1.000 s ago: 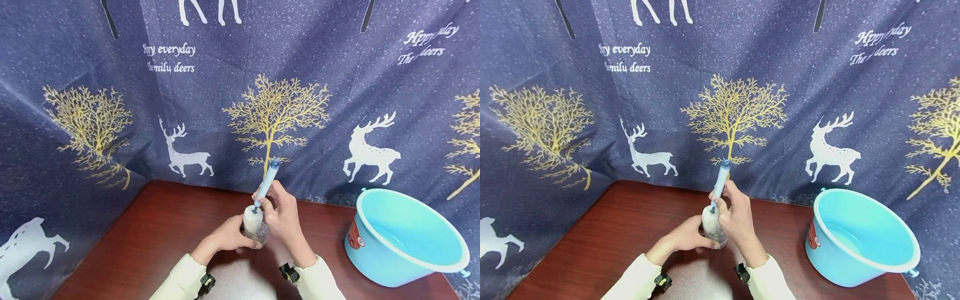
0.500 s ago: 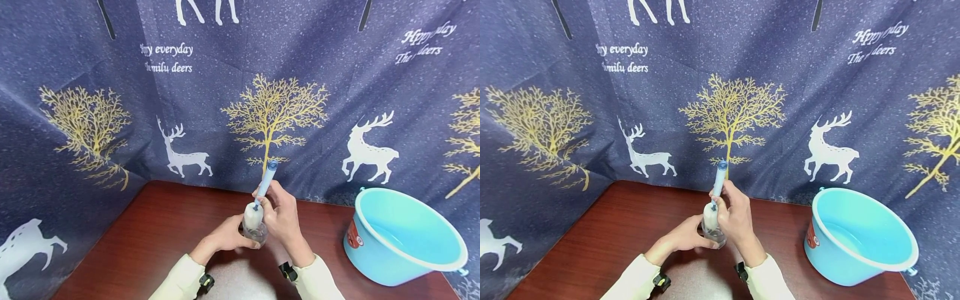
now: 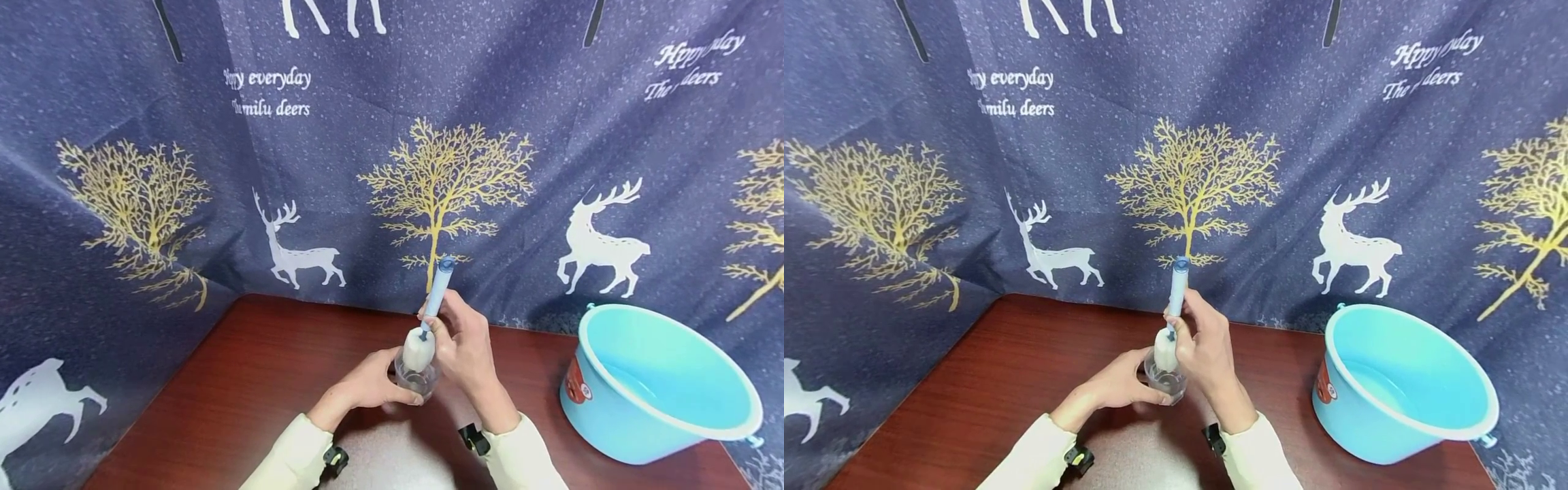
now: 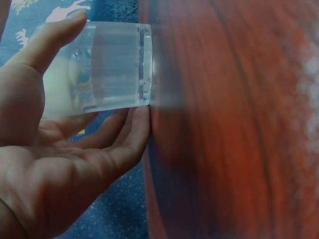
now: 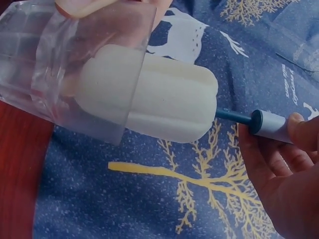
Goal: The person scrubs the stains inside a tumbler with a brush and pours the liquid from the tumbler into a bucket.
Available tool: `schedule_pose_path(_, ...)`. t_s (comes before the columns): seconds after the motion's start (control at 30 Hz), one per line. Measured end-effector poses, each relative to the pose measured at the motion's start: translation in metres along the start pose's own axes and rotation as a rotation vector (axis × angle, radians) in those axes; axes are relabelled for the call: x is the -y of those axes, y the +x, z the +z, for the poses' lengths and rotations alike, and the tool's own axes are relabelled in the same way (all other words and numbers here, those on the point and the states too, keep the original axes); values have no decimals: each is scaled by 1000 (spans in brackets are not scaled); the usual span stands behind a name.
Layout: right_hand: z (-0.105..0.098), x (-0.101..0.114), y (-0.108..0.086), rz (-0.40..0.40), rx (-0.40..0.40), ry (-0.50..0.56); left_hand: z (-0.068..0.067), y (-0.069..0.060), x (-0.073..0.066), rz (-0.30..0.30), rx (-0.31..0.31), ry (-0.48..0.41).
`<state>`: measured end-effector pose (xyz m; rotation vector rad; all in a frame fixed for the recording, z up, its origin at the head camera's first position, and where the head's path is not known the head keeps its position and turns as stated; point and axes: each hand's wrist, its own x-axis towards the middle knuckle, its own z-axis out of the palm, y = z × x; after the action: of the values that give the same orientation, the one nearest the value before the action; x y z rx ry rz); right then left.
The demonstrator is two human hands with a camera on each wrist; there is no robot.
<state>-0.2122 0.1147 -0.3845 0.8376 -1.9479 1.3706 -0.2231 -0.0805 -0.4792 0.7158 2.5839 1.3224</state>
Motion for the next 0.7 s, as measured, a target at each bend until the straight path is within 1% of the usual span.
schedule_pose_path(0.07,-1,1,1,-17,-5,-6,0,0,0,4,-1,1)
schedule_pose_path(0.2,-3,2,3,-26,-14,-21,-1,0,0,8,-1,12)
schedule_pose_path(0.43,-7,6,4,-14,-13,-37,0,1,1,8,-1,16)
schedule_pose_path(0.7,-10,11,5,-27,-19,-49,0,1,1,7,-4,17)
